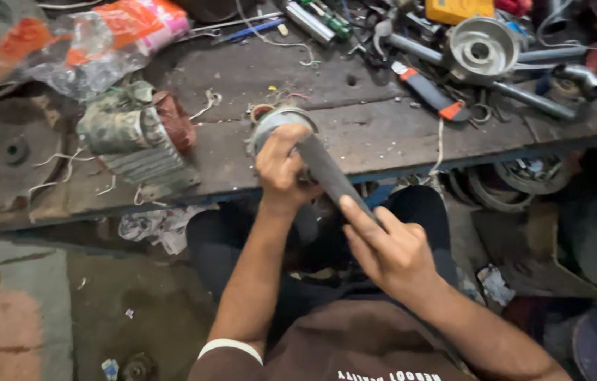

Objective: The person files the cylindrical metal shaft of a motor rotor using a metal file. They hold the rotor with one hand and repeatedly stroke the file along the shaft, rotating the rotor periodically to work on different sides.

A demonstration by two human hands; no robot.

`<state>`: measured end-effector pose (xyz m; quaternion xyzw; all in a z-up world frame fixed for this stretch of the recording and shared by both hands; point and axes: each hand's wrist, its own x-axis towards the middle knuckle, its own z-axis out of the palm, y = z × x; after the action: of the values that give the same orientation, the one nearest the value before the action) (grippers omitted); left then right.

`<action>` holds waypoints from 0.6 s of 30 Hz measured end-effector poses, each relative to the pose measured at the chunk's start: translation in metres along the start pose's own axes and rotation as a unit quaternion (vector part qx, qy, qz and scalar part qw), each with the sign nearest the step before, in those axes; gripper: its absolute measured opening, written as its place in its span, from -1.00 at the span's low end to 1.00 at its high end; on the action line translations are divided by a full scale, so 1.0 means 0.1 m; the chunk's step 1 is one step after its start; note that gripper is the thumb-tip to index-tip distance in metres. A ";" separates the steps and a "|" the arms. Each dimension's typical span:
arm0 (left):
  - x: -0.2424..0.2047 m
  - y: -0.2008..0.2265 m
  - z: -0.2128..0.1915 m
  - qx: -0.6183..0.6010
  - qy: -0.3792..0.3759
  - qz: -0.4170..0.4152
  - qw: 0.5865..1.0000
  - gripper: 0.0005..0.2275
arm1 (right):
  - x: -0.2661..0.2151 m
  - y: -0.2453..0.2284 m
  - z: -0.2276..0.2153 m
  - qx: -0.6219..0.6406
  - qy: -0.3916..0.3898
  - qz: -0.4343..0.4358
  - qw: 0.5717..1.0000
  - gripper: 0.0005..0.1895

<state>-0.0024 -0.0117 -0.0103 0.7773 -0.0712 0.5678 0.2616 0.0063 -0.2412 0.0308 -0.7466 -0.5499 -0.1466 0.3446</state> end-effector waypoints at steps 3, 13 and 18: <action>-0.04 0.03 0.00 0.019 -0.024 -0.016 0.999 -0.59 | -0.05 -0.05 -0.01 0.002 0.012 0.019 1.000 -0.46; -0.04 0.01 0.01 0.006 -0.004 0.002 1.000 -0.55 | -0.07 -0.06 -0.02 0.031 0.011 0.055 0.998 -0.48; -0.08 0.01 0.03 0.025 -0.013 -0.017 0.999 -0.55 | -0.07 -0.11 -0.13 0.036 0.000 0.070 0.997 -0.46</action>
<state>-0.0028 -0.0158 -0.0180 0.7920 -0.0468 0.5547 0.2507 -0.0047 -0.2533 0.0396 -0.7700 -0.5014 -0.1024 0.3811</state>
